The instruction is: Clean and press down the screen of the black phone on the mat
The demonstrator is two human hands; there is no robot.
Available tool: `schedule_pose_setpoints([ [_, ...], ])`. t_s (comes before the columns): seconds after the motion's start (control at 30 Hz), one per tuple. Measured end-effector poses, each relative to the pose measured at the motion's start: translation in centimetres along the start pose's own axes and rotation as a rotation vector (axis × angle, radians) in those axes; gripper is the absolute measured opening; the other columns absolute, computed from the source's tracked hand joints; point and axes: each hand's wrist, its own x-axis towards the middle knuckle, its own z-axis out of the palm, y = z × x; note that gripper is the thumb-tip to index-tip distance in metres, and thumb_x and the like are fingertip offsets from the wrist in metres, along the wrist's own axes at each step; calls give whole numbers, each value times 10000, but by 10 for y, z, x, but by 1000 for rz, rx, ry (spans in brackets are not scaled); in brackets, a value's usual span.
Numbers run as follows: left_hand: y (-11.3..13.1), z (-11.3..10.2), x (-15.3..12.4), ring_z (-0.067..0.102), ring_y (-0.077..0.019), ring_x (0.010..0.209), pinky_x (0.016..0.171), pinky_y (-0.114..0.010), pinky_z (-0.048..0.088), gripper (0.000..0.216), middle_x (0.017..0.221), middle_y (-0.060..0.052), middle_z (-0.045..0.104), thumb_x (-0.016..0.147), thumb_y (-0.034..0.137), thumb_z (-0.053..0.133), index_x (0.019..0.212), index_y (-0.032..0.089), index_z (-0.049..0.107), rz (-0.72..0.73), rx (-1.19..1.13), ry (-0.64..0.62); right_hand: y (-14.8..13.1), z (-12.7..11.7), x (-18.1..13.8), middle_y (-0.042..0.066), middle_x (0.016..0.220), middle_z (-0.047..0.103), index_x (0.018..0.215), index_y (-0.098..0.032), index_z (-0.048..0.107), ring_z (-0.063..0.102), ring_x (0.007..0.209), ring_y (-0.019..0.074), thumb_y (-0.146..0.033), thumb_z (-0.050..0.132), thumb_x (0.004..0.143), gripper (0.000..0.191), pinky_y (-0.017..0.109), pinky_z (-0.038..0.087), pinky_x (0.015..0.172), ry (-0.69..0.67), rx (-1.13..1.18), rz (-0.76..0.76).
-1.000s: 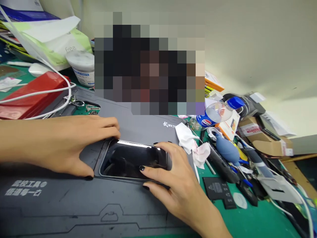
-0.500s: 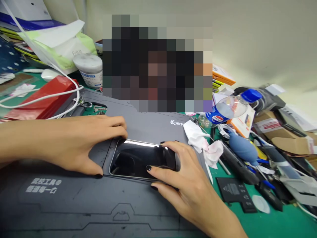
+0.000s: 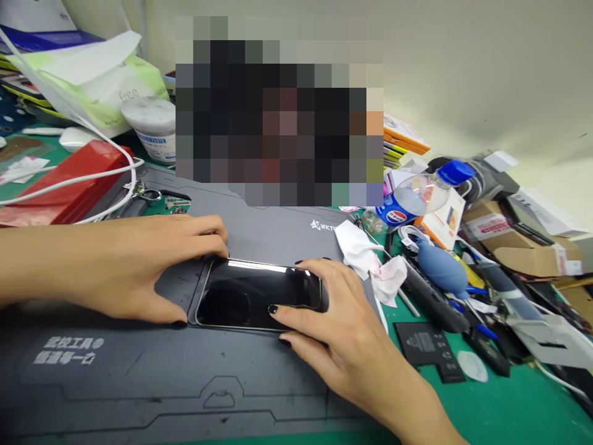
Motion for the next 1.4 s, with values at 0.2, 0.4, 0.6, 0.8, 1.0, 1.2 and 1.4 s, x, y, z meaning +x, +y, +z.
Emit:
schedule_pose_setpoints([
  [0.2,-3,2,-2,665,-255,933,753,-377,503,488,1223,-40,652,717,443,922,1096,253,680,1,-15,-5,-1,-1,1,131,1526,547,1333,-333,739,594,1404,314,-213,646,1140,246,523,571,1095,26,12,0],
  [0.4,-6,5,-1,641,-260,915,734,-376,481,570,1177,-39,644,697,543,969,1085,259,663,56,-7,51,-2,3,0,131,1550,538,1349,-344,744,576,1448,322,-184,661,1124,288,547,559,1135,34,60,15],
  [0.6,-7,7,0,650,-266,943,740,-367,486,520,1182,-40,645,703,498,966,1051,263,659,44,-10,51,-1,4,-5,142,1551,538,1335,-337,760,577,1424,336,-182,670,1112,286,569,572,1111,17,40,9],
  [0.8,-2,4,0,649,-259,929,745,-372,489,526,1181,-38,646,692,450,976,1064,248,663,26,-15,28,2,7,-9,121,1591,502,1357,-359,746,529,1471,317,-143,640,1112,343,565,532,1154,4,51,38],
  [1.0,-4,5,0,647,-247,939,758,-369,492,531,1204,-35,637,711,457,982,1068,246,650,27,0,22,0,6,-5,129,1556,535,1341,-351,765,564,1447,315,-175,643,1124,305,544,569,1124,30,38,19],
  [1.2,-7,5,1,630,-242,915,735,-363,478,537,1200,-41,633,744,502,968,1093,243,654,53,25,30,0,2,-2,137,1538,541,1324,-340,765,579,1420,325,-186,643,1127,278,560,585,1096,31,17,1],
  [1.4,-7,4,0,637,-232,902,736,-359,484,537,1193,-31,637,741,504,977,1088,246,659,65,17,46,0,5,-3,141,1551,522,1338,-353,746,559,1428,344,-187,634,1130,288,596,575,1091,21,17,10],
])
